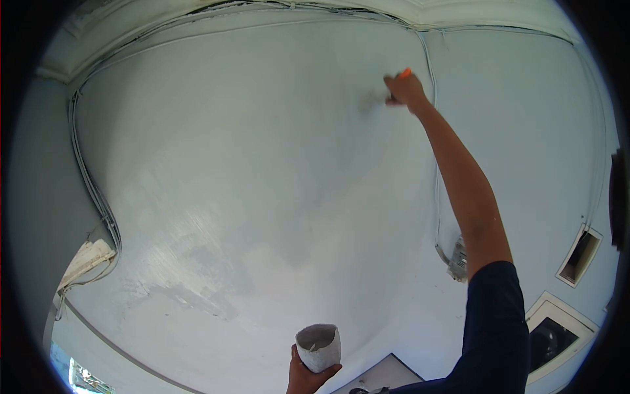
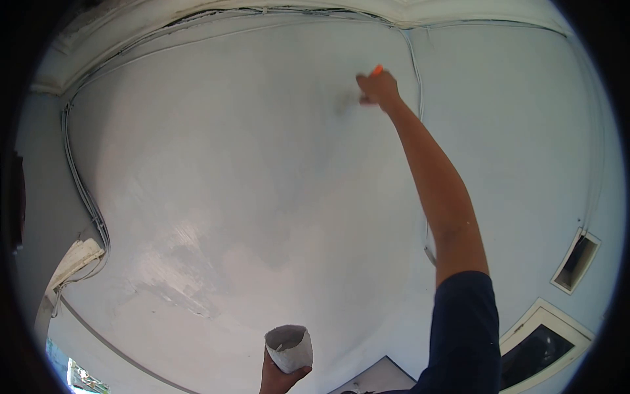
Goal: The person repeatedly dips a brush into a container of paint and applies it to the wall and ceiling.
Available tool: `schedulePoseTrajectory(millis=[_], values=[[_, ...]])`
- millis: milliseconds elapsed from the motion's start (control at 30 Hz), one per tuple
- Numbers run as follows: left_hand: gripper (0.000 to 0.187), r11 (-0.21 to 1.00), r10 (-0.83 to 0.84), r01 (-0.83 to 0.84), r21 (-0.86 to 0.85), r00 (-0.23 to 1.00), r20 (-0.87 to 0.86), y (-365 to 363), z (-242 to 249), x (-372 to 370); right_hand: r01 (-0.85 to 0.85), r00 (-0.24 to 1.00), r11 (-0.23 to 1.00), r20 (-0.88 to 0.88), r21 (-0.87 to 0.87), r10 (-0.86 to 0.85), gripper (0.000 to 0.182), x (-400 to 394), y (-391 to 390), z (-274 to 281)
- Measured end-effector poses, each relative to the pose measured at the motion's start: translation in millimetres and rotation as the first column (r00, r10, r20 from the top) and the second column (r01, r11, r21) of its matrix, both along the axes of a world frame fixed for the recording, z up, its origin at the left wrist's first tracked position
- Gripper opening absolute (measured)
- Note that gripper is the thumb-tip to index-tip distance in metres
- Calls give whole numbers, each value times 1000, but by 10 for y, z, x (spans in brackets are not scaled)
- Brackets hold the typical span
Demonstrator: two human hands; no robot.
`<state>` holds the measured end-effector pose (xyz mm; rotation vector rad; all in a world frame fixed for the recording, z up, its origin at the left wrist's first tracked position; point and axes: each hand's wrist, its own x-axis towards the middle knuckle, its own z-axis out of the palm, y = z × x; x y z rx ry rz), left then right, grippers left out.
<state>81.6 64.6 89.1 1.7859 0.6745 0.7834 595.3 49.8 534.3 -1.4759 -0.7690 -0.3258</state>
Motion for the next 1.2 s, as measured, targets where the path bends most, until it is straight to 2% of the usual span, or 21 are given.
schedulePoseTrajectory(millis=[67,100,133,233,267,300,367,400,467,500,567,600,667,733,800,867,933,1033,1100,1133,1200], values=[[98,991,-129,131,-4,985,114,22,-35,66,60,997,965,-41,-254,-72,27,179,-45,-509],[100,987,-160,159,20,985,62,60,-136,64,19,988,961,-142,-277,-61,24,69,-146,-653],[100,987,-163,162,17,984,70,12,-99,64,24,989,959,-135,-281,-65,24,105,-185,-629],[97,980,-189,196,-38,972,139,-84,81,113,-141,976,990,-162,23,143,17,286,-212,-183],[97,983,-180,183,-14,976,121,-96,90,124,-198,975,962,-60,190,213,25,112,-233,82],[96,985,-171,170,12,980,104,-102,96,139,-339,936,869,39,360,349,24,-4,-231,344],[96,986,-167,165,28,979,119,-97,75,165,-400,900,673,128,623,416,23,-351,-130,784],[96,986,-163,159,40,977,139,-98,70,180,-402,899,669,130,625,419,23,-406,3,879],[96,988,-151,148,36,978,143,-131,70,198,-292,952,753,106,589,286,26,-494,227,953],[96,990,-143,140,30,979,148,-139,67,186,-292,952,751,101,592,291,26,-531,327,854],[96,991,-130,129,14,983,133,-167,42,136,-167,985,799,59,578,163,25,-661,454,428],[96,992,-123,124,-2,984,130,-192,19,127,-167,985,803,55,572,166,25,-691,440,260],[97,991,-135,136,-4,983,125,-195,-27,106,-89,996,897,57,432,72,27,-625,349,-160],[98,988,-150,151,0,981,123,-248,21,107,-66,997,929,0,364,71,28,-594,246,-697],[99,984,-168,174,-47,980,106,-309,143,101,103,993,988,47,113,-109,30,-499,146,-1293],[98,983,-172,178,-39,978,123,-340,137,89,111,994,988,32,-107,-108,30,-192,160,-2043],[98,978,-207,209,5,966,157,-329,63,119,10,963,988,-264,-153,-50,31,-240,-41,-2403],[99,973,-215,226,-42,961,171,-390,76,65,51,963,977,-248,-205,-102,34,166,-42,-2317],[99,978,-198,206,-39,969,148,-401,112,56,52,980,998,-188,-36,-58,36,130,118,-1855],[99,982,-182,188,-33,974,133,-411,127,66,29,984,999,-174,-37,-35,36,144,234,-1561],[98,983,-174,181,-33,973,150,-413,111,93,99,988,993,-112,-71,-107,38,7,446,-871]])
